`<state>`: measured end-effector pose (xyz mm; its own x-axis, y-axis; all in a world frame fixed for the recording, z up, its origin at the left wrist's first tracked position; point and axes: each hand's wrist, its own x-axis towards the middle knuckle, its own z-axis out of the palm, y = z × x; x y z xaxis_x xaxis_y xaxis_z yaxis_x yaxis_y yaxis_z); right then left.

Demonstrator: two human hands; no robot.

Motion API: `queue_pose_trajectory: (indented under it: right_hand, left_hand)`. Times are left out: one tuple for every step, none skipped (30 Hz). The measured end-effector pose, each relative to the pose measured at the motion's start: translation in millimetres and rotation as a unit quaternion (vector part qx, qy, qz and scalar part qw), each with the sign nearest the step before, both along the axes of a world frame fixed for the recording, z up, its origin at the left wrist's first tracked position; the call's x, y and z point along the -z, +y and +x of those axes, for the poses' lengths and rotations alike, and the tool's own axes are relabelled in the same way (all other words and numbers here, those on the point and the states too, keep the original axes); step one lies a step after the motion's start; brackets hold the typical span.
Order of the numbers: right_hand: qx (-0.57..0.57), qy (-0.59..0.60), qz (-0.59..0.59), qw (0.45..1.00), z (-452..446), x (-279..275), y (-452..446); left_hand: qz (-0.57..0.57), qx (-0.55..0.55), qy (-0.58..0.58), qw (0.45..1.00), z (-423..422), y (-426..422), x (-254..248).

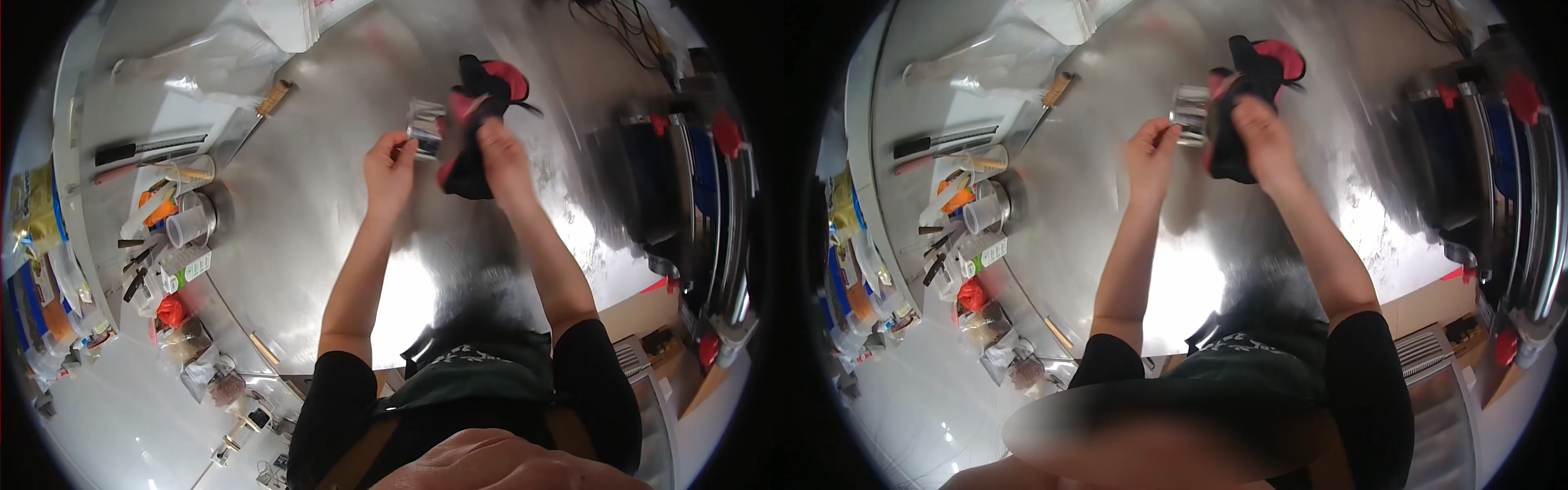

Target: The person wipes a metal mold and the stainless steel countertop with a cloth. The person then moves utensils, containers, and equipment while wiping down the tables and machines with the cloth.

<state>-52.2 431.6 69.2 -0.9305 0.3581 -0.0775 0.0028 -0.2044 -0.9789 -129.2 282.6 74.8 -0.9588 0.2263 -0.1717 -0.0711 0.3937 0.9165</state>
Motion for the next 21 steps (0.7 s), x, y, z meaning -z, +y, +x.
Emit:
queue_pose_trajectory:
  right_hand:
    - [-0.020, 0.011, 0.027, 0.999, 6.2, -10.1, -6.1]
    - [-0.054, 0.040, 0.220, 0.973, 11.4, -10.3, -10.7]
    - [-0.088, 0.067, 0.405, 0.907, 16.6, -6.7, -16.4]
    - [-0.119, 0.092, 0.573, 0.805, 20.9, -3.9, -20.8]
    - [-0.120, 0.096, 0.571, 0.806, 23.0, -0.6, -22.9]
    - [-0.120, 0.100, 0.568, 0.808, 21.5, 4.4, -23.2]
    - [-0.121, 0.102, 0.563, 0.811, 18.9, 9.2, -24.4]
    - [-0.105, 0.124, 0.568, 0.807, 13.7, 12.7, -24.7]
    - [-0.101, 0.132, 0.561, 0.811, 9.2, 12.2, -23.8]
    - [-0.097, 0.141, 0.555, 0.814, 4.8, 10.3, -21.6]
    - [-0.093, 0.151, 0.551, 0.816, -2.0, 11.8, -18.7]
    - [-0.058, 0.147, 0.550, 0.820, -12.5, 18.4, -14.4]
    - [-0.096, 0.101, 0.518, 0.844, -22.0, 20.3, -8.7]
    - [-0.134, 0.054, 0.484, 0.863, -31.0, 20.5, -1.5]
    - [-0.171, 0.005, 0.446, 0.879, -38.8, 22.7, 2.8]
    - [-0.172, 0.012, 0.429, 0.887, -47.6, 26.6, 2.5]
    - [-0.206, -0.036, 0.415, 0.885, -51.7, 28.8, 3.8]
    - [-0.240, -0.080, 0.402, 0.880, -57.7, 25.3, 7.0]
    - [-0.273, -0.122, 0.389, 0.871, -65.3, 24.0, 9.5]
    - [-0.278, -0.132, 0.394, 0.866, -72.2, 31.7, 8.4]
    - [-0.279, -0.141, 0.398, 0.863, -77.7, 32.6, 8.5]
  left_hand:
    - [0.027, 0.008, -0.001, 1.000, 11.8, -0.3, 5.9]
    - [0.071, 0.025, 0.092, 0.993, 24.0, 2.1, 11.6]
    - [0.100, 0.010, 0.052, 0.994, 33.4, 3.3, 11.7]
    - [0.127, -0.006, 0.013, 0.992, 42.0, 3.6, 11.2]
    - [0.153, -0.022, -0.029, 0.988, 49.8, 0.4, 11.9]
    - [0.078, 0.007, -0.089, 0.993, 51.3, -12.0, 22.9]
    - [0.074, 0.001, -0.075, 0.994, 52.4, -16.2, 29.2]
    - [0.070, -0.004, -0.060, 0.996, 51.5, -19.4, 36.0]
    - [0.067, -0.010, -0.045, 0.997, 49.8, -20.9, 40.2]
    - [0.099, -0.009, -0.011, 0.995, 47.3, -17.9, 35.6]
    - [0.063, 0.011, -0.002, 0.998, 48.1, -19.3, 31.5]
    - [0.029, 0.032, 0.008, 0.999, 49.5, -20.7, 28.4]
    - [-0.006, 0.053, 0.018, 0.998, 50.5, -22.1, 27.6]
    - [0.071, 0.039, -0.009, 0.997, 55.2, -23.5, 38.3]
    - [0.070, 0.039, 0.014, 0.997, 57.3, -23.8, 37.6]
    - [0.069, 0.039, 0.037, 0.996, 59.7, -24.5, 35.8]
    - [0.068, 0.037, 0.060, 0.995, 63.2, -25.7, 33.8]
    - [0.067, 0.041, 0.043, 0.996, 66.9, -28.8, 36.2]
    - [0.065, 0.043, 0.029, 0.997, 70.2, -33.1, 39.8]
    - [0.063, 0.046, 0.016, 0.997, 71.0, -36.6, 43.0]
    - [0.057, 0.046, 0.024, 0.997, 70.0, -36.1, 39.7]
